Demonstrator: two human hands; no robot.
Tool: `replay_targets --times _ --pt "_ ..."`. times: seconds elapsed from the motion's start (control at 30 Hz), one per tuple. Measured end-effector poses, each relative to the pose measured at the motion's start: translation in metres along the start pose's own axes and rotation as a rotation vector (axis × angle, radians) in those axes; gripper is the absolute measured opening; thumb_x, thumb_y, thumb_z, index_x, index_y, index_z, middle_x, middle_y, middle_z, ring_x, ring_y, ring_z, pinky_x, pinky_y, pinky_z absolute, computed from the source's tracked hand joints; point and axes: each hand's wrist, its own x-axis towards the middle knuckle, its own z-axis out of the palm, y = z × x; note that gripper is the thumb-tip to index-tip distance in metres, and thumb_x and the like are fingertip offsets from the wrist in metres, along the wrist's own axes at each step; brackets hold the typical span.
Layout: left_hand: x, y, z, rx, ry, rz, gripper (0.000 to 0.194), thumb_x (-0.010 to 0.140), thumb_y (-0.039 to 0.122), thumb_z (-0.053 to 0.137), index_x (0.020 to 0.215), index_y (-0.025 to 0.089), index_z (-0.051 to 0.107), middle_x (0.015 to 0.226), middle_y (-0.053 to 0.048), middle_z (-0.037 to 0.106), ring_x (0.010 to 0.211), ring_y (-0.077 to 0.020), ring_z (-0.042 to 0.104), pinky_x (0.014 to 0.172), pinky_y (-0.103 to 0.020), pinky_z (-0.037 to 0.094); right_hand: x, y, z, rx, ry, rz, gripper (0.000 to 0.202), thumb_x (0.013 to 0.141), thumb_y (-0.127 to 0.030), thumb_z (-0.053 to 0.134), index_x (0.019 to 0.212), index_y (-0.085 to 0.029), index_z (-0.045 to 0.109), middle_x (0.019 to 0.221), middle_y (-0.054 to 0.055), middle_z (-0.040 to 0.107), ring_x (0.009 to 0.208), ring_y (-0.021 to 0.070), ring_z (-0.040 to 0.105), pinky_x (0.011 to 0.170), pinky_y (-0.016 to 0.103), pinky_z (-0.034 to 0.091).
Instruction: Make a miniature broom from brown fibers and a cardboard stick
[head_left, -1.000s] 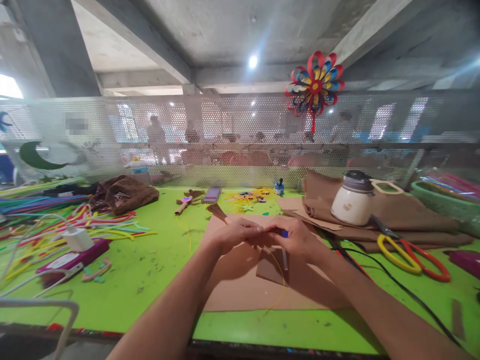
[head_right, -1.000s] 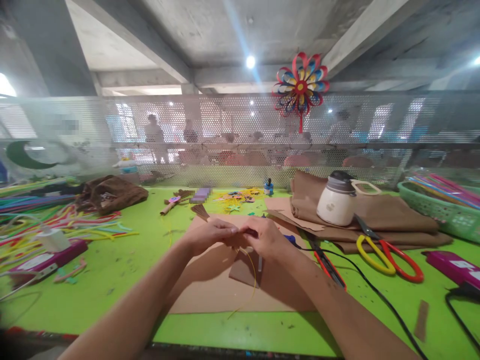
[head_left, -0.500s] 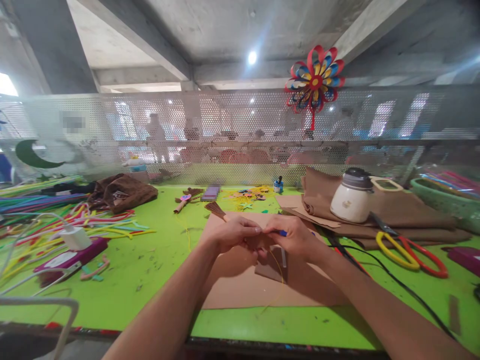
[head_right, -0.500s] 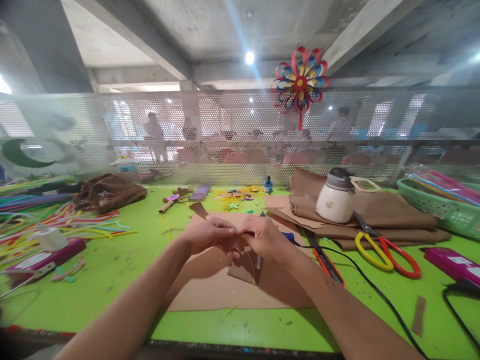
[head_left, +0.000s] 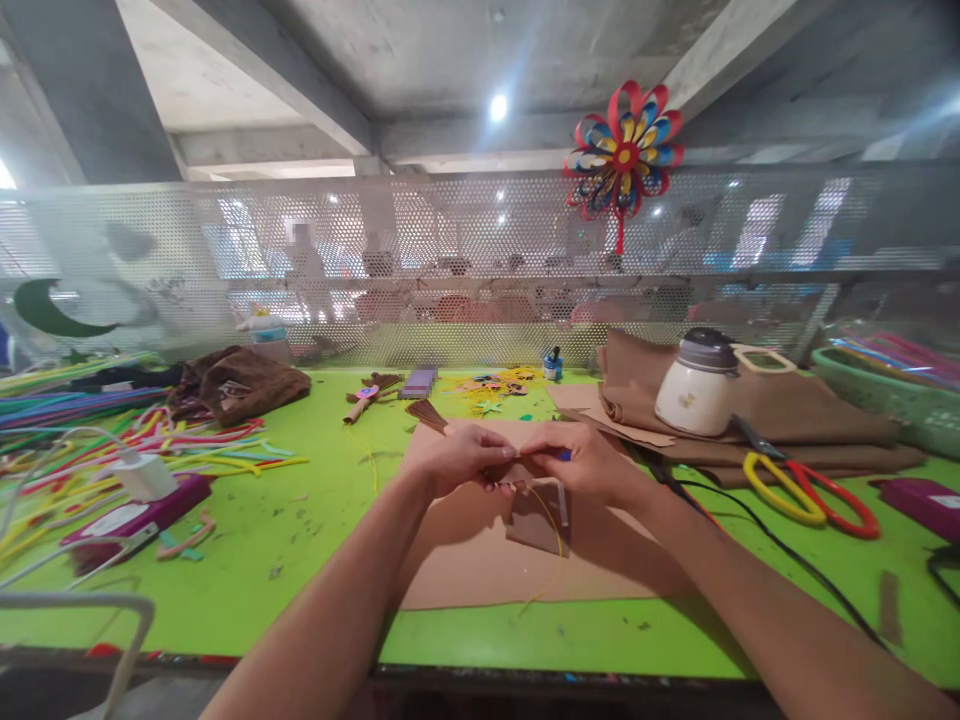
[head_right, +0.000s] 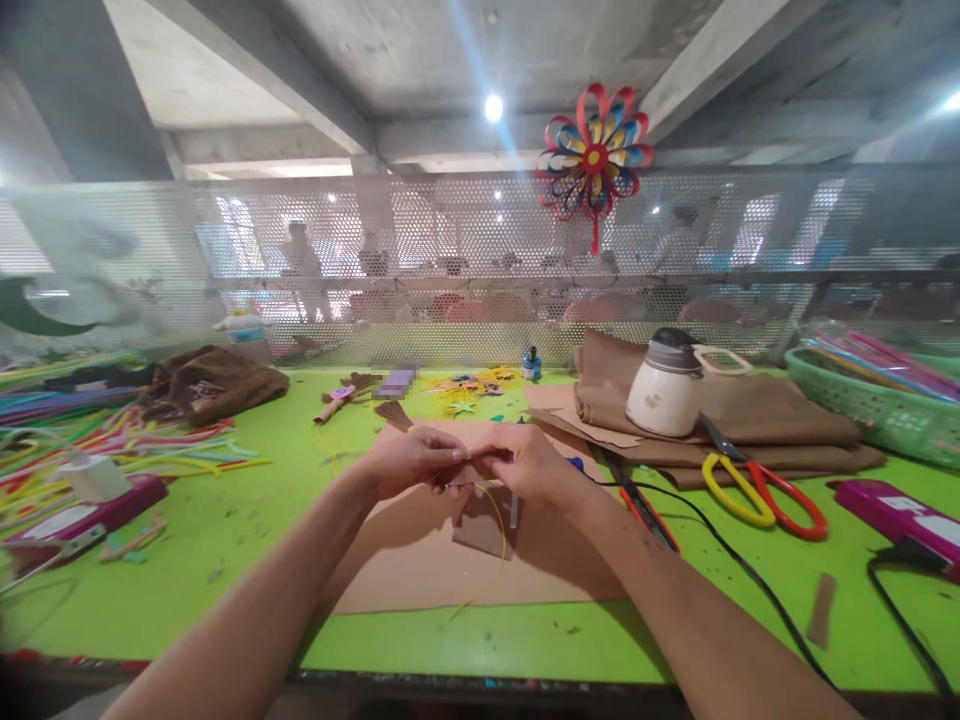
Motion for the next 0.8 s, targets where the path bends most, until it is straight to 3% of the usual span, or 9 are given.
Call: replay_targets --times 0.3,0.5,0.67,0.8 --pt "0.0 0.002 -0.001 0.057 0.073 0.003 0.028 0.077 0.04 0.064 0.07 0.012 0.067 0.059 -0.004 0.066 0.049 -0.0081 0.051 0.049 -0.021 0.036 0.0 0.01 -0.002 0.331 0.041 0.351 0.016 0.074 -0.022 0.062 0.082 -0.017 0.075 0.063 0.002 0.066 0.055 0.0119 0.056 0.054 0.027 0.048" --pt "-0.001 0.004 0.001 0.064 0.068 0.031 0.029 0.076 0.04 0.065 0.074 0.011 0.067 0.065 -0.006 0.068 0.054 -0.0108 0.058 0.054 -0.024 0.044 -0.001 0.009 -0.008 0.614 -0.002 0.476 0.03 0.068 -0.018 0.062 0.098 -0.013 0.068 0.079 0.004 0.067 0.059 0.0111 0.059 0.061 0.029 0.051" --pt "0.002 0.002 0.003 0.041 0.087 0.107 0.025 0.079 0.037 0.061 0.081 0.012 0.065 0.067 -0.006 0.068 0.058 -0.0125 0.063 0.059 -0.026 0.049 -0.001 0.003 -0.012 0.626 -0.04 0.536 0.032 0.073 -0.023 0.06 0.102 -0.01 0.067 0.077 0.006 0.067 0.063 0.0135 0.062 0.064 0.03 0.05" --pt "0.008 -0.003 0.003 0.142 0.14 0.151 0.023 0.08 0.035 0.058 0.083 0.013 0.065 0.067 -0.005 0.068 0.06 -0.0139 0.063 0.059 -0.027 0.051 0.002 -0.001 -0.009 0.518 -0.033 0.484 0.03 0.075 -0.031 0.066 0.097 -0.012 0.07 0.073 0.005 0.068 0.059 0.0116 0.057 0.06 0.027 0.047"
